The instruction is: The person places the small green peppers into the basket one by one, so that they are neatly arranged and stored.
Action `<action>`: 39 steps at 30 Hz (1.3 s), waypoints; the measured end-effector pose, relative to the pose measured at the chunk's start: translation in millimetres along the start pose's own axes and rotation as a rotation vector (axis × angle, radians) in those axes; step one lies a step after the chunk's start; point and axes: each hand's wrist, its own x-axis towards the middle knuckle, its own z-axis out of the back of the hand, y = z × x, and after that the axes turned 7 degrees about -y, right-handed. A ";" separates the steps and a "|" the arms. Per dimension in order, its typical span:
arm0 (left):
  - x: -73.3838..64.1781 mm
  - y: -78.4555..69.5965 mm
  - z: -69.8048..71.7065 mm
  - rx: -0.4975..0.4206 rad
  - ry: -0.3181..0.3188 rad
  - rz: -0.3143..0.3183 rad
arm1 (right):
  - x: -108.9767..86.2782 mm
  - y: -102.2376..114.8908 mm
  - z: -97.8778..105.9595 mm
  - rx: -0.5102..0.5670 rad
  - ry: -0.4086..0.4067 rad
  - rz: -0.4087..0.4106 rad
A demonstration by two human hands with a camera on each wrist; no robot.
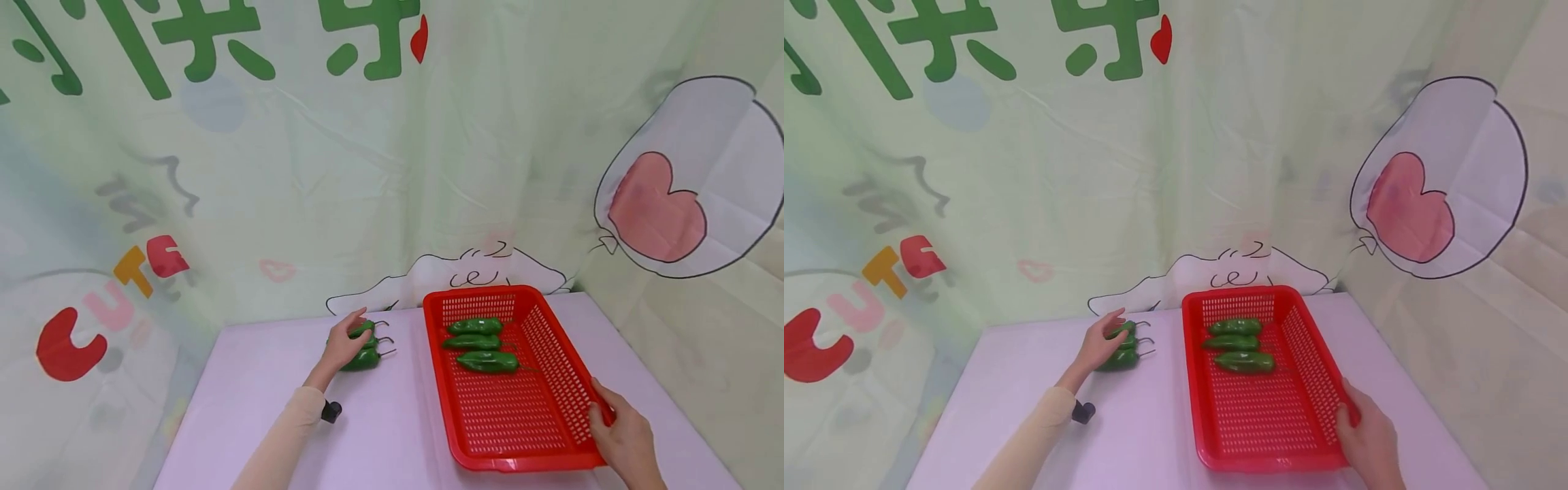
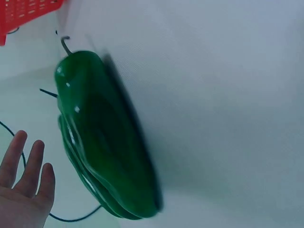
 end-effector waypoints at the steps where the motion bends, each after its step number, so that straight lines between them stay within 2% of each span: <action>1: -1.4 3.4 1.8 0.000 0.002 0.001 | 0.1 0.2 0.4 0.000 0.007 -0.006; 6: -8.0 14.8 8.4 0.002 0.016 0.026 | 0.5 1.3 1.0 -0.008 0.022 -0.028; 14: -14.0 25.4 10.8 0.042 0.021 0.075 | 0.6 1.4 2.2 -0.008 0.012 -0.025; 30: -18.1 32.0 14.3 0.140 0.021 0.039 | 1.5 2.6 1.9 -0.013 0.031 -0.042; 39: -19.4 32.5 19.3 0.107 0.071 0.059 | 1.6 2.8 2.7 -0.015 0.028 -0.040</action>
